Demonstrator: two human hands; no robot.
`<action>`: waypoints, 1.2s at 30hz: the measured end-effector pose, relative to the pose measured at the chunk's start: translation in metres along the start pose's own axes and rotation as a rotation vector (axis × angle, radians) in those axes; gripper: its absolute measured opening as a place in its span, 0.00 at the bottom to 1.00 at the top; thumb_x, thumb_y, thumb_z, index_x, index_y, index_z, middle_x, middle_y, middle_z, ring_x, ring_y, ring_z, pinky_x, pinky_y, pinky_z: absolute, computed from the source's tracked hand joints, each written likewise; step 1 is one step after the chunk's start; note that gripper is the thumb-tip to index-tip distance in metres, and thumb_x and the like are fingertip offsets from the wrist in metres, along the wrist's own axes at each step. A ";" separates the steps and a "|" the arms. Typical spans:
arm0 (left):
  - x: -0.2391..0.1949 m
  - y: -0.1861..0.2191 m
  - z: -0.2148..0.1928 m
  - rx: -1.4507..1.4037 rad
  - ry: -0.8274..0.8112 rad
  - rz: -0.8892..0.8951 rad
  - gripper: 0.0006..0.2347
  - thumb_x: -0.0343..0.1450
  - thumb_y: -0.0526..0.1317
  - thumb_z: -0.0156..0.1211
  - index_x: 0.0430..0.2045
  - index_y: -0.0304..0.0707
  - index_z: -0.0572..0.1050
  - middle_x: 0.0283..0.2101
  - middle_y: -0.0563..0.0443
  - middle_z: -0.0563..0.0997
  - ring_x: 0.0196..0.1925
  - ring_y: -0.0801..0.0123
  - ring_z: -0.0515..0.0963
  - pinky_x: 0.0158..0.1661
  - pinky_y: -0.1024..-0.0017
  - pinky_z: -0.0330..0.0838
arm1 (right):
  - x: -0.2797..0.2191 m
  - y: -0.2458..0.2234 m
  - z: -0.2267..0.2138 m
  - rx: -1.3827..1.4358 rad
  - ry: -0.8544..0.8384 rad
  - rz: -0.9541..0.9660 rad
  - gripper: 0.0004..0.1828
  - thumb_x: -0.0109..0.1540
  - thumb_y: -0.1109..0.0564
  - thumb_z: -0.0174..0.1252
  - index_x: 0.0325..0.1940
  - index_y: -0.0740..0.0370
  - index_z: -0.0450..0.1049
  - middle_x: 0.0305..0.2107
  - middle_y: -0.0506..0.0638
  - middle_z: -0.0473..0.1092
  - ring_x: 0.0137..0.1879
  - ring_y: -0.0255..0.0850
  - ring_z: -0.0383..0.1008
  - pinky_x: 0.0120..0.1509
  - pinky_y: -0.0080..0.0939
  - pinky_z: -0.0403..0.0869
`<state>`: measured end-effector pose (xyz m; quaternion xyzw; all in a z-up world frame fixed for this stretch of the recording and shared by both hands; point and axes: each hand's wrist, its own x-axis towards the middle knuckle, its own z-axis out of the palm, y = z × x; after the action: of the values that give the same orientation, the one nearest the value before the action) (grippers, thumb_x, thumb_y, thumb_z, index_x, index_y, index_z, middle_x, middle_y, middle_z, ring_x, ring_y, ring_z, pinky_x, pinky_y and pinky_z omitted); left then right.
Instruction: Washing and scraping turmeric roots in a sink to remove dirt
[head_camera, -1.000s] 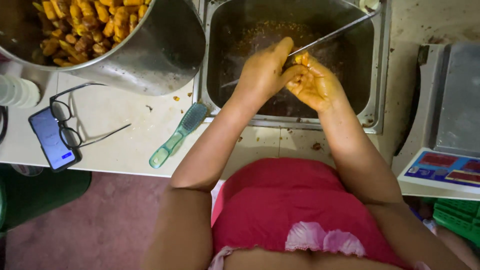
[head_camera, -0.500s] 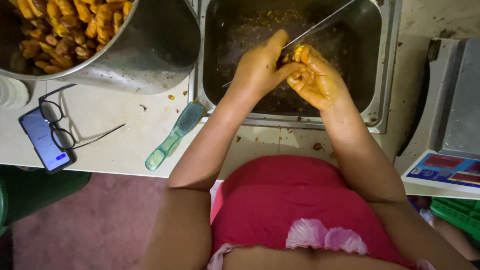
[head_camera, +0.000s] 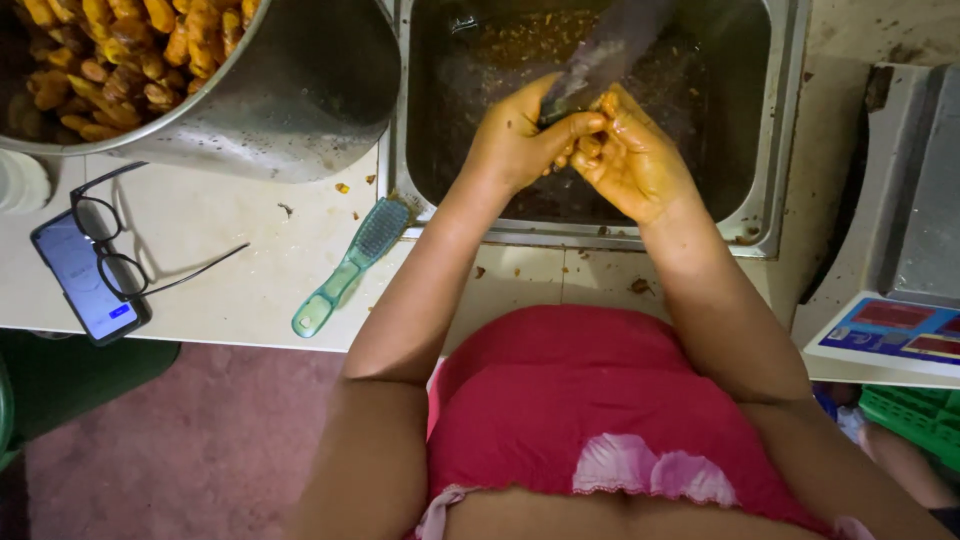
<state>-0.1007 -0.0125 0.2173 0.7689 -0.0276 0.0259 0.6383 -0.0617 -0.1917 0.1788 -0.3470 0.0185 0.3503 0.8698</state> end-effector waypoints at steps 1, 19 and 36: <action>-0.001 -0.007 0.003 -0.169 0.012 -0.027 0.07 0.70 0.44 0.67 0.35 0.48 0.77 0.21 0.60 0.78 0.18 0.81 0.74 0.20 0.81 0.69 | -0.002 -0.001 0.002 -0.023 0.013 -0.017 0.03 0.67 0.53 0.61 0.42 0.49 0.72 0.33 0.44 0.71 0.36 0.38 0.69 0.45 0.38 0.70; -0.006 0.001 -0.008 0.513 0.046 0.178 0.12 0.71 0.51 0.63 0.46 0.57 0.77 0.35 0.51 0.87 0.38 0.56 0.86 0.32 0.62 0.71 | 0.012 0.000 -0.001 -0.127 0.111 -0.019 0.04 0.66 0.56 0.63 0.37 0.51 0.75 0.26 0.38 0.67 0.28 0.23 0.61 0.32 0.24 0.58; -0.002 0.008 -0.014 0.563 0.023 0.147 0.21 0.68 0.57 0.70 0.43 0.48 0.69 0.28 0.47 0.81 0.32 0.50 0.82 0.31 0.58 0.68 | 0.006 -0.009 -0.001 -0.128 0.059 -0.073 0.06 0.64 0.56 0.65 0.36 0.58 0.75 0.30 0.47 0.72 0.28 0.31 0.64 0.35 0.30 0.64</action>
<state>-0.1033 -0.0001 0.2280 0.9113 -0.0678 0.0876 0.3965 -0.0511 -0.1931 0.1820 -0.4128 0.0090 0.3083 0.8570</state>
